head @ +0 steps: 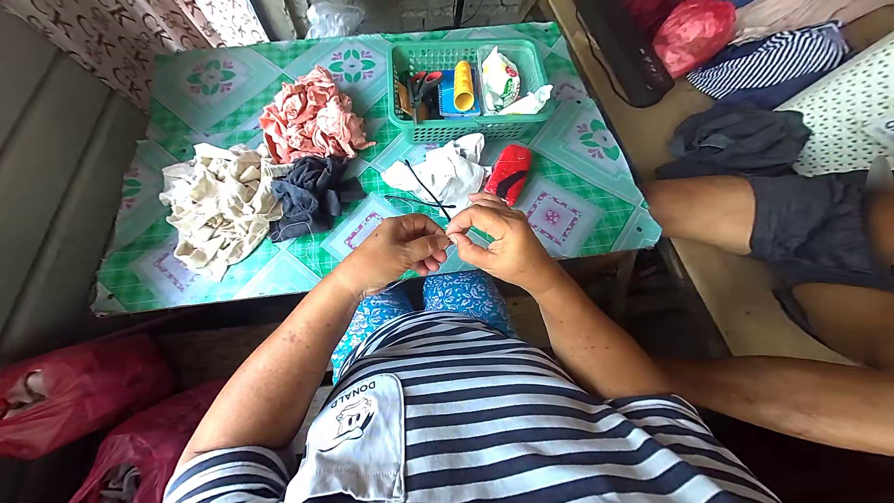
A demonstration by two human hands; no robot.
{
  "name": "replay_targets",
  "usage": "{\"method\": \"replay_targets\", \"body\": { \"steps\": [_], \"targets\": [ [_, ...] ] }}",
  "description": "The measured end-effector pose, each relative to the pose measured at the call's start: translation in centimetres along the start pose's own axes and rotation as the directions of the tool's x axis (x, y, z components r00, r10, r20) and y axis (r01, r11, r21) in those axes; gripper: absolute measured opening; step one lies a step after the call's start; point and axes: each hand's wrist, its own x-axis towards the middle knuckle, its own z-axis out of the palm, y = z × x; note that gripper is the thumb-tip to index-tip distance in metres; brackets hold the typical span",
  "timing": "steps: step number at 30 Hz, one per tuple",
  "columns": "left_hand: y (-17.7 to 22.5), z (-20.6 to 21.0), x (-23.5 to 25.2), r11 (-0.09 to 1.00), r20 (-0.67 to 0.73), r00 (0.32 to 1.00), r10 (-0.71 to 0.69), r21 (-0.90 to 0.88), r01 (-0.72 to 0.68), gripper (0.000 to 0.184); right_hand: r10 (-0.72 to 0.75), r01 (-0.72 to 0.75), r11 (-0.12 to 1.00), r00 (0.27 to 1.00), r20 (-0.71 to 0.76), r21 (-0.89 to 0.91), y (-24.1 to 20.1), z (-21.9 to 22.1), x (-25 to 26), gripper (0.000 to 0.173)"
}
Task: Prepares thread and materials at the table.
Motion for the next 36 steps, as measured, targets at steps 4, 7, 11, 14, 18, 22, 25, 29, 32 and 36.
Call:
{"method": "replay_targets", "body": {
  "steps": [4, 7, 11, 14, 18, 22, 25, 29, 32, 36],
  "targets": [
    [0.0, -0.1, -0.1, 1.0, -0.009, 1.0, -0.003, -0.014, 0.003, 0.009, 0.024, -0.024, 0.999, 1.0, 0.002, 0.021, 0.1, 0.1, 0.0, 0.008],
    [0.0, -0.1, -0.1, 1.0, -0.012, 1.0, -0.003, -0.025, 0.003, 0.01, 0.038, -0.038, 0.998, 0.999, -0.007, 0.051, 0.1, 0.1, -0.1, 0.008],
    [0.1, -0.2, -0.1, 1.0, -0.027, 1.0, -0.004, -0.021, 0.003, 0.009, 0.051, -0.049, 0.992, 0.999, -0.013, 0.117, 0.2, 0.1, -0.2, 0.012],
    [0.1, -0.4, 0.1, 1.0, -0.036, 0.999, -0.005, -0.015, 0.004, 0.01, 0.026, -0.029, 0.979, 1.0, 0.015, 0.202, 0.5, -0.1, -0.4, 0.025],
    [0.0, -0.3, 0.0, 0.999, -0.049, 0.998, 0.03, 0.026, -0.029, 0.009, 0.033, -0.039, 0.975, 0.999, 0.034, 0.217, 0.6, -0.1, -0.6, 0.026],
    [0.0, 0.0, 0.0, 0.993, -0.072, 0.995, 0.069, 0.099, -0.062, 0.007, 0.074, -0.075, 0.981, 0.997, 0.014, 0.178, 0.2, 0.0, -0.5, 0.019],
    [0.0, 0.2, -0.2, 0.983, -0.08, 0.991, 0.105, 0.159, -0.091, 0.007, 0.089, -0.086, 0.988, 0.996, -0.018, 0.126, 0.0, 0.2, -0.5, 0.01],
    [-0.9, 0.2, 0.0, 0.935, -0.068, 0.97, 0.232, 0.291, -0.204, 0.006, 0.085, -0.083, 0.994, 0.996, -0.031, 0.073, -0.1, 0.4, -0.5, 0.009],
    [-2.0, 0.6, 0.1, 0.833, -0.116, 0.904, 0.412, 0.45, -0.322, 0.015, 0.101, -0.099, 0.993, 0.994, -0.037, 0.071, -0.1, 0.5, -0.5, 0.009],
    [-3.1, 1.3, 0.2, 0.689, -0.172, 0.777, 0.606, 0.602, -0.404, 0.013, 0.119, -0.114, 0.991, 0.991, -0.064, 0.067, -0.2, 0.6, -0.5, 0.009]
  ]
}}
